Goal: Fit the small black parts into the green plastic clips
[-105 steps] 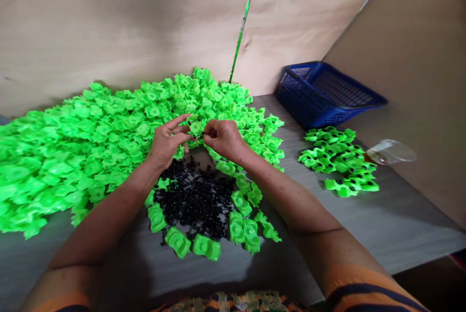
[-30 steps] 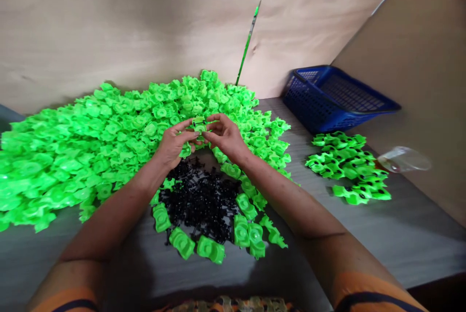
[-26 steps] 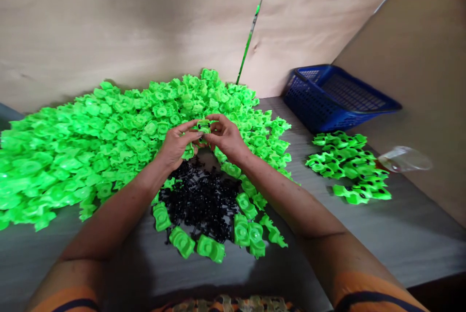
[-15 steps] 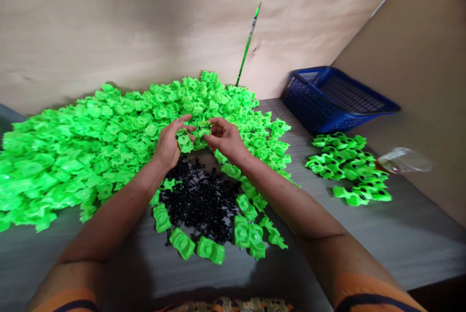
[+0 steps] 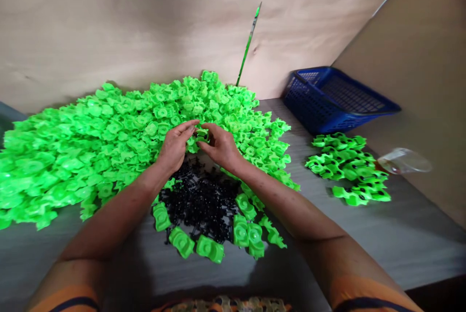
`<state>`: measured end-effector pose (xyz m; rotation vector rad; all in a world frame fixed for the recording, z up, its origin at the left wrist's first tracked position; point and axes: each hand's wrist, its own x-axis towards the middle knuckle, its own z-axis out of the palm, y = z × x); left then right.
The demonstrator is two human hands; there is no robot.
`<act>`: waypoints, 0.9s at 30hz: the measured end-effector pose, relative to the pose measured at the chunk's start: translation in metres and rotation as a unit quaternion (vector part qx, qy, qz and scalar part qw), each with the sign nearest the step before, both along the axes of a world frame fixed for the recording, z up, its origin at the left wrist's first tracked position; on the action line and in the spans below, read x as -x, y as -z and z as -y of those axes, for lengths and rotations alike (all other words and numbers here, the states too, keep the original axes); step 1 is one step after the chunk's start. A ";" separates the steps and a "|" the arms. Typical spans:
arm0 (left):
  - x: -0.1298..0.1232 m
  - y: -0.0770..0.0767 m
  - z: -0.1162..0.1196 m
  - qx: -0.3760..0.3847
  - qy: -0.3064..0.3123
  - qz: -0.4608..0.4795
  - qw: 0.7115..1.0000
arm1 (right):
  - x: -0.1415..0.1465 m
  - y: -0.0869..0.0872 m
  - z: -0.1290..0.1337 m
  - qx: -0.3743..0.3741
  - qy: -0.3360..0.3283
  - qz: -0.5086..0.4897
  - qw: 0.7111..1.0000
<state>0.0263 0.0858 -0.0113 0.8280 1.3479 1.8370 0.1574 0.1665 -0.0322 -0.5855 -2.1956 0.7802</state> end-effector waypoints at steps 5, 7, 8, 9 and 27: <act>0.001 -0.002 0.000 -0.023 0.000 0.017 1.000 | -0.002 -0.009 0.002 0.010 0.008 0.012 1.000; 0.003 -0.004 -0.001 -0.030 -0.005 0.032 0.999 | -0.003 -0.014 0.001 0.039 0.009 0.011 0.999; 0.004 -0.005 -0.001 -0.031 -0.008 0.042 0.999 | -0.003 -0.016 -0.001 0.056 0.008 0.010 0.998; 0.006 -0.006 -0.001 -0.028 -0.012 0.054 0.998 | -0.004 -0.018 -0.003 0.073 0.006 0.011 0.997; -0.001 -0.023 0.011 0.040 0.059 0.034 0.997 | -0.136 -0.060 -0.083 -0.083 0.198 0.285 0.934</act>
